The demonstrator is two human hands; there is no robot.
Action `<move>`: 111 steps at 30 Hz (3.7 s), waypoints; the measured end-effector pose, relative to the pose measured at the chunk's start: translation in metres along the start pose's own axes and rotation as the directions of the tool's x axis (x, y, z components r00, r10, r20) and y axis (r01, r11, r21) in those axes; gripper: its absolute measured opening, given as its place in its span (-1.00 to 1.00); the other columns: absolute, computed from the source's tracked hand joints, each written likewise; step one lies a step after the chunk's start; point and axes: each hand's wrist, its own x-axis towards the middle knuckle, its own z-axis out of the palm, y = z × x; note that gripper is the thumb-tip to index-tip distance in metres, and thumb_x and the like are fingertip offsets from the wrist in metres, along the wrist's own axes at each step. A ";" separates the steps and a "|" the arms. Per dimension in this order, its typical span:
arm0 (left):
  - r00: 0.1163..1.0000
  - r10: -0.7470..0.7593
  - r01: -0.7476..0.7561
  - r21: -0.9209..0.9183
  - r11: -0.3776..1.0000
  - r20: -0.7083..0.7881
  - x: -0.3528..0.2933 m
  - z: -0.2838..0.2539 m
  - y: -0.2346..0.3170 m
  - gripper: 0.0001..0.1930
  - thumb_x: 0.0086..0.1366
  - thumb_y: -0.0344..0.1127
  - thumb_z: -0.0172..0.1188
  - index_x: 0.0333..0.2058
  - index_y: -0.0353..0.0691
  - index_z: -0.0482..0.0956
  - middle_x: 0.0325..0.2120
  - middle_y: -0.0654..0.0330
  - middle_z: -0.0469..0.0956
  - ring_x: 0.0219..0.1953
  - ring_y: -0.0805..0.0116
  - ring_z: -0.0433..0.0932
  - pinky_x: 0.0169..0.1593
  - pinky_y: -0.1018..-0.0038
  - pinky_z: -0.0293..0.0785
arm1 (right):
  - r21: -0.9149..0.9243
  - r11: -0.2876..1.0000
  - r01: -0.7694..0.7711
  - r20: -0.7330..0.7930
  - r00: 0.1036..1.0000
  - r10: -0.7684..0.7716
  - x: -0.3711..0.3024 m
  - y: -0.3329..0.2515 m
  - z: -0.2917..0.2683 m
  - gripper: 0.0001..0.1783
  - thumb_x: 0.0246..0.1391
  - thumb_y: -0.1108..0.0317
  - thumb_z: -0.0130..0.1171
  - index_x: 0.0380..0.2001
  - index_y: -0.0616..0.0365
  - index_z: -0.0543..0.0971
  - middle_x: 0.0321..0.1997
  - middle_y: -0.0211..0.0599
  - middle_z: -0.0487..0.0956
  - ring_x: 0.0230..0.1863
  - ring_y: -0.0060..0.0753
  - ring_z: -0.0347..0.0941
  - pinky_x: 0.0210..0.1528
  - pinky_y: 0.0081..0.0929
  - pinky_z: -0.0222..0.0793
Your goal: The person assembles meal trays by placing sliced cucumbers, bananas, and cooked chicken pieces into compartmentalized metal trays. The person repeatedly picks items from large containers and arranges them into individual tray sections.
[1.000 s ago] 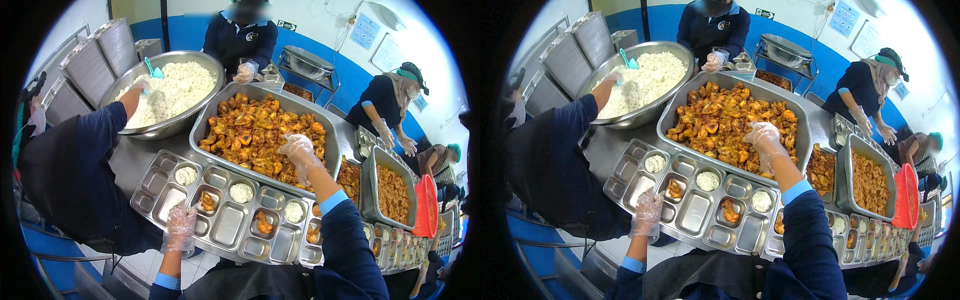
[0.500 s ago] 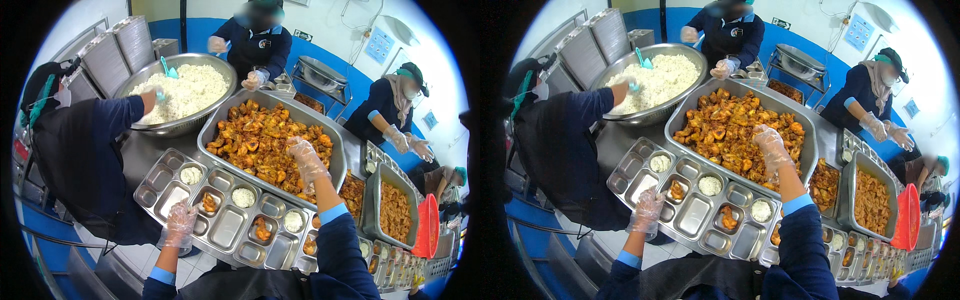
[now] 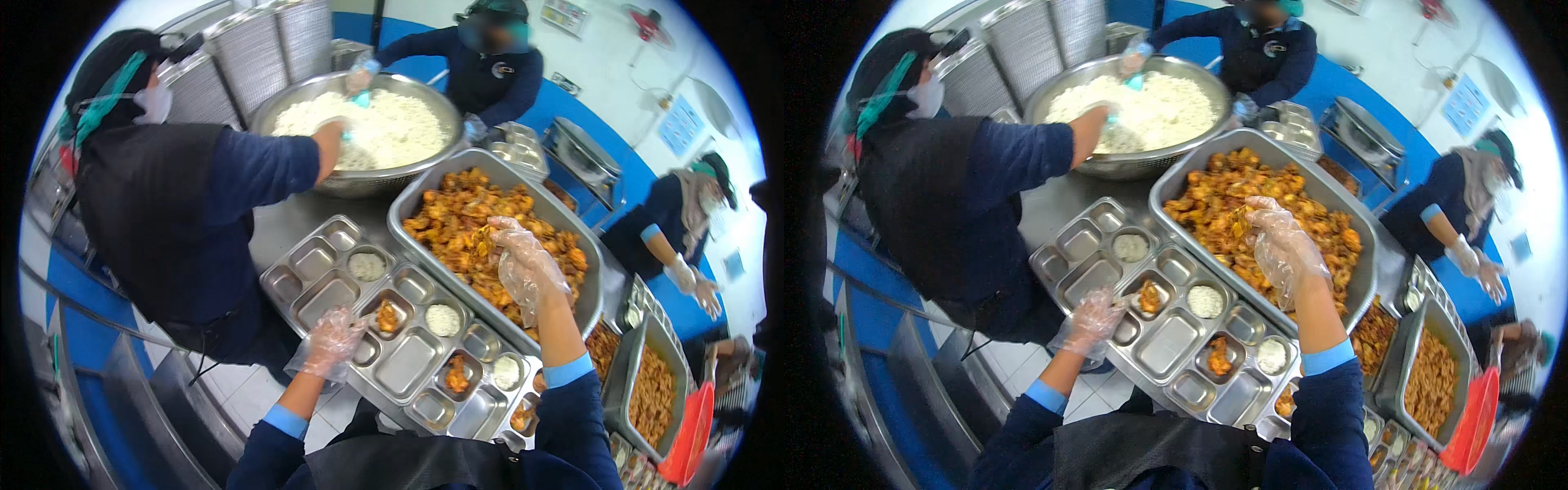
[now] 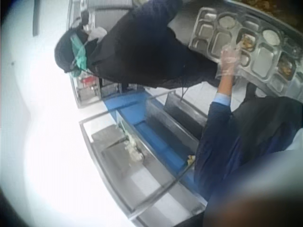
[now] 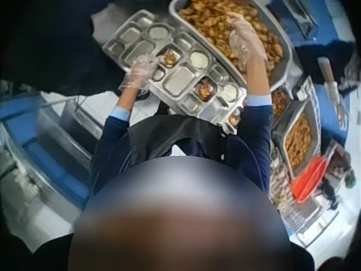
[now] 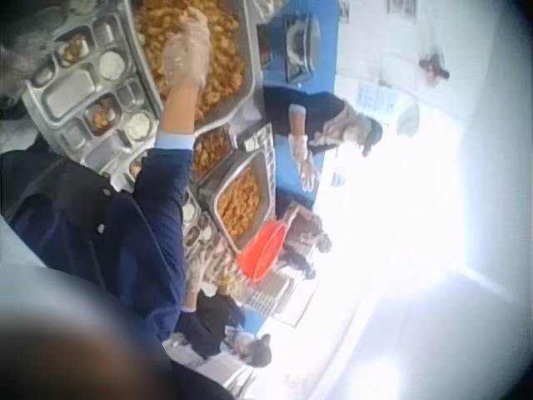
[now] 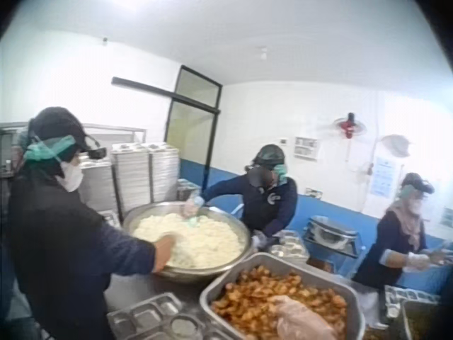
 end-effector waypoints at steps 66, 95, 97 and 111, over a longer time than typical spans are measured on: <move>0.944 -0.005 -0.158 0.464 0.872 0.330 0.021 0.044 0.044 -0.57 0.42 -0.33 0.05 0.25 -0.15 0.43 0.19 -0.29 0.35 0.27 -0.23 0.32 0.33 0.05 0.27 | -0.568 0.823 -0.012 -0.788 0.296 -0.540 -0.390 0.142 -0.478 -0.85 0.02 0.33 0.30 -0.37 0.17 0.69 -0.50 -0.41 0.63 -0.46 -0.50 0.50 -0.40 -0.42 0.39; 0.909 -0.187 -0.021 0.490 0.872 0.372 0.032 0.066 -0.010 -0.40 0.45 -0.04 0.07 0.37 -0.19 0.33 0.43 -0.26 0.11 0.45 -0.20 0.12 0.46 0.08 0.15 | 0.040 0.996 0.082 -0.550 0.834 -0.046 -0.381 0.168 -0.584 -0.68 0.05 0.37 0.13 -0.08 0.00 0.62 0.14 -0.44 0.51 0.22 -0.44 0.34 0.20 -0.37 0.28; 0.910 -0.221 0.068 0.400 0.914 0.351 0.029 0.062 0.001 -0.34 0.45 0.04 0.08 0.39 -0.19 0.30 0.44 -0.24 0.10 0.48 -0.17 0.08 0.48 0.08 0.11 | -0.184 0.974 0.132 -0.536 0.817 -0.212 -0.374 0.162 -0.566 -0.72 0.10 0.28 0.19 -0.10 -0.01 0.61 0.25 -0.43 0.48 0.32 -0.34 0.28 0.26 -0.33 0.24; 0.991 0.110 -0.125 0.246 0.961 0.074 0.013 0.076 -0.013 -0.51 0.33 -0.01 0.19 0.08 -0.24 0.57 0.00 -0.22 0.55 0.07 -0.21 0.55 0.12 0.02 0.50 | 0.248 0.967 0.051 0.228 0.968 -0.109 -0.248 0.065 -0.228 -0.64 0.00 0.37 0.32 -0.11 0.23 0.56 -0.09 -0.12 0.60 -0.10 -0.18 0.56 0.08 -0.18 0.47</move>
